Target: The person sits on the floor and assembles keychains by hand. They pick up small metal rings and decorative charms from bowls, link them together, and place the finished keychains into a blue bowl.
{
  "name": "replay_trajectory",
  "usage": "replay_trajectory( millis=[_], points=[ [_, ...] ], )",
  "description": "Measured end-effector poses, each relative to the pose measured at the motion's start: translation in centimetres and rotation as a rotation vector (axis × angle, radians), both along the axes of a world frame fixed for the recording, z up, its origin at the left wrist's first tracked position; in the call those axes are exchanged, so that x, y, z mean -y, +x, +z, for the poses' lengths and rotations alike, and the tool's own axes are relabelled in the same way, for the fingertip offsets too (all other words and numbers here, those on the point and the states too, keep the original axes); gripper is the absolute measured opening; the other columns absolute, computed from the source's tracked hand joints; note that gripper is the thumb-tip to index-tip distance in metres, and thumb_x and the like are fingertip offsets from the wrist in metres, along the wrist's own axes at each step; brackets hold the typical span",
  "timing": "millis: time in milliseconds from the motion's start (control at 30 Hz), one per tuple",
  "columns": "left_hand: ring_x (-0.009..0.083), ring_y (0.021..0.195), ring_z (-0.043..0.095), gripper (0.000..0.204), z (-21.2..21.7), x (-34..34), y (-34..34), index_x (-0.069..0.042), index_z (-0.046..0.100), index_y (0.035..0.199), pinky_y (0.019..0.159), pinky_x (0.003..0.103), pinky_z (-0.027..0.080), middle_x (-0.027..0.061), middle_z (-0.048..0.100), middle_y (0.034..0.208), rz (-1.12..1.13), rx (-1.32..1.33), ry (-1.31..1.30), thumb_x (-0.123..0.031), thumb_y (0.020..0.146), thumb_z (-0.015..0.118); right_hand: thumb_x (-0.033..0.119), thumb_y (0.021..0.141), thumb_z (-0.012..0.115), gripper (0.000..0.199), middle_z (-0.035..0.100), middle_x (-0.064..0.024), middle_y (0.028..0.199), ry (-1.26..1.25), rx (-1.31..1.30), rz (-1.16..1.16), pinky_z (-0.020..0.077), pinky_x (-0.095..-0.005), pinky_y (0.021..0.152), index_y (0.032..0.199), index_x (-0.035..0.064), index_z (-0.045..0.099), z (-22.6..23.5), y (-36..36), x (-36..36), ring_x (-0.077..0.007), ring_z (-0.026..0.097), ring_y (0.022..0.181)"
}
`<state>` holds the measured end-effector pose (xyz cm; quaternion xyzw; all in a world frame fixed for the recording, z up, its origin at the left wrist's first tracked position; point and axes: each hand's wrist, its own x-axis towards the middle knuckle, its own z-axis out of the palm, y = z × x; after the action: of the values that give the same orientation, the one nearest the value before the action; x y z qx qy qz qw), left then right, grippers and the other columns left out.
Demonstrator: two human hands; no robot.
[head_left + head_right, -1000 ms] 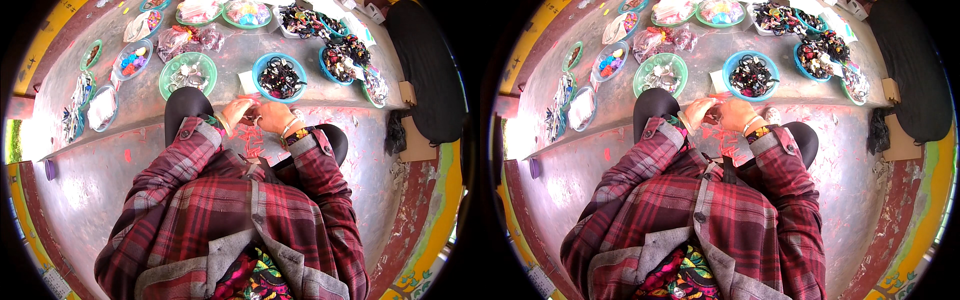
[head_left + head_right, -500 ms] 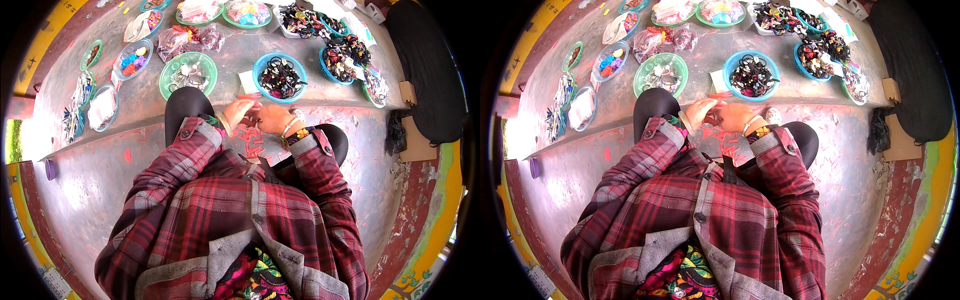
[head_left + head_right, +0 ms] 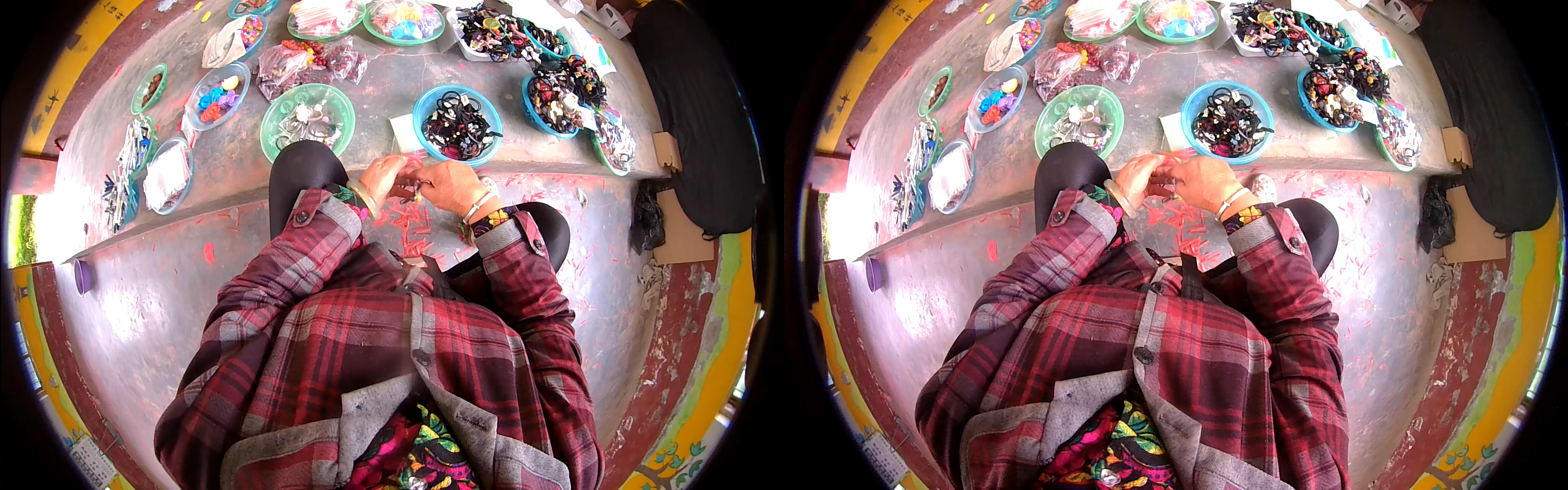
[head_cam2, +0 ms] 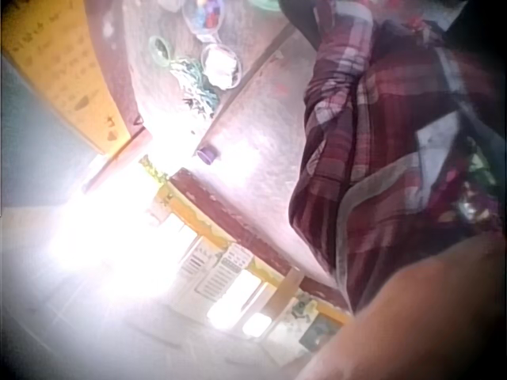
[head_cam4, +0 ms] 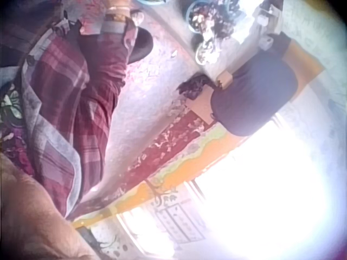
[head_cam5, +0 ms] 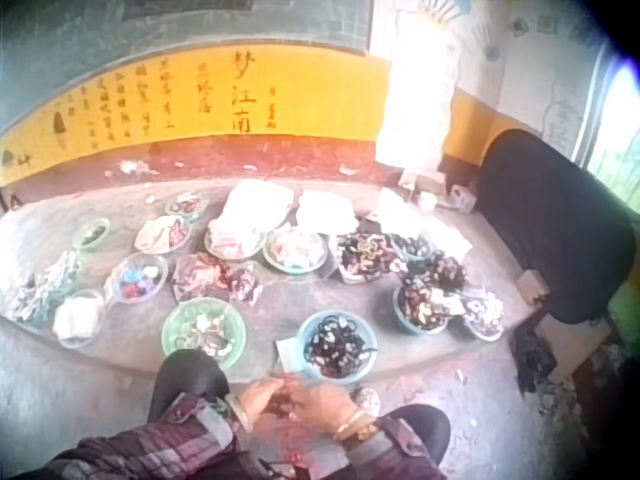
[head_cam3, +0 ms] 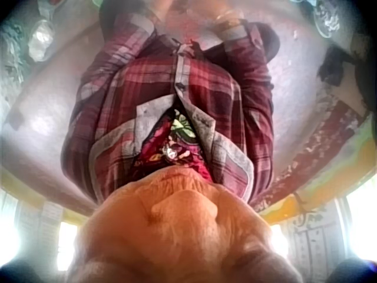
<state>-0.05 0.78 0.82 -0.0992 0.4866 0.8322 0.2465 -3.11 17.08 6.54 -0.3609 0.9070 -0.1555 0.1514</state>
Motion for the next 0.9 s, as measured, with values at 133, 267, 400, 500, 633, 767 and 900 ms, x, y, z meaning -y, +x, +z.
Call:
replay_trajectory(
  millis=[133,267,400,500,633,767,900],
  points=[
    [0.0219,0.08,0.059,0.035,-0.4,0.0,0.0,-0.002,0.051,0.109,0.07,0.034,0.049,0.0114,0.059,0.095,-0.018,0.013,0.007,-0.027,0.09,0.037,0.02,0.072,0.047,0.025,0.062,-0.0156,0.081,0.091,0.011,0.053,0.0474,-0.0427,0.068,0.089,0.0121,0.064,-1.1,-0.3,0.1,-0.0327,0.06,0.076],
    [0.023,0.081,0.059,0.033,-1.5,0.0,-0.1,0.0,0.051,0.108,0.072,0.035,0.049,0.013,0.059,0.095,-0.01,0.015,0.034,-0.025,0.089,0.038,0.02,0.071,0.048,0.023,0.06,-0.0163,0.074,0.148,-0.02,0.102,0.0471,-0.0411,0.062,0.086,0.0129,0.064,-1.9,-0.4,0.1,-0.0322,0.059,0.069],
    [0.0237,0.08,0.059,0.029,-1.6,-0.1,-0.1,0.001,0.052,0.102,0.074,0.035,0.049,0.0143,0.059,0.093,0.117,0.065,0.009,-0.022,0.088,0.039,0.018,0.071,0.052,0.02,0.059,-0.0157,0.067,-0.194,0.022,-0.103,0.0462,-0.0378,0.057,0.084,0.0124,0.065,-0.4,-0.3,-0.1,-0.0296,0.059,0.062],
    [0.0241,0.079,0.059,0.027,-1.7,0.3,-0.6,0.002,0.052,0.097,0.074,0.034,0.049,0.0144,0.059,0.089,0.203,0.124,0.058,-0.02,0.087,0.04,0.016,0.071,0.055,0.019,0.058,-0.0149,0.065,-0.338,0.051,-0.294,0.0454,-0.0345,0.055,0.086,0.0125,0.065,-0.1,-0.6,-0.3,-0.0279,0.059,0.059],
    [0.025,0.079,0.059,0.025,-2.1,0.7,-0.7,0.004,0.05,0.096,0.073,0.034,0.05,0.0136,0.058,0.084,0.33,0.141,0.258,-0.018,0.086,0.04,0.014,0.072,0.057,0.017,0.062,-0.0108,0.069,-0.362,0.125,-0.401,0.0466,-0.028,0.059,0.087,0.0076,0.064,-0.4,-0.9,-0.4,-0.02,0.061,0.063],
    [0.026,0.083,0.059,0.024,-1.2,0.7,-0.9,0.004,0.048,0.096,0.075,0.035,0.049,0.014,0.057,0.088,0.322,0.153,0.275,-0.016,0.086,0.039,0.016,0.071,0.059,0.021,0.064,-0.0083,0.073,-0.502,0.248,-0.391,0.0472,-0.0294,0.06,0.09,0.0096,0.066,-2.8,-0.9,-0.5,-0.0175,0.062,0.066],
    [0.0273,0.087,0.058,0.025,0.5,0.7,-0.6,0.004,0.046,0.098,0.078,0.036,0.049,0.0152,0.056,0.093,0.244,0.129,0.335,-0.016,0.086,0.039,0.016,0.072,0.06,0.022,0.065,-0.0084,0.075,-0.561,0.446,-0.44,0.0475,-0.0271,0.061,0.091,0.0058,0.065,-3.0,-0.7,0.0,-0.015,0.062,0.067]
  ],
)
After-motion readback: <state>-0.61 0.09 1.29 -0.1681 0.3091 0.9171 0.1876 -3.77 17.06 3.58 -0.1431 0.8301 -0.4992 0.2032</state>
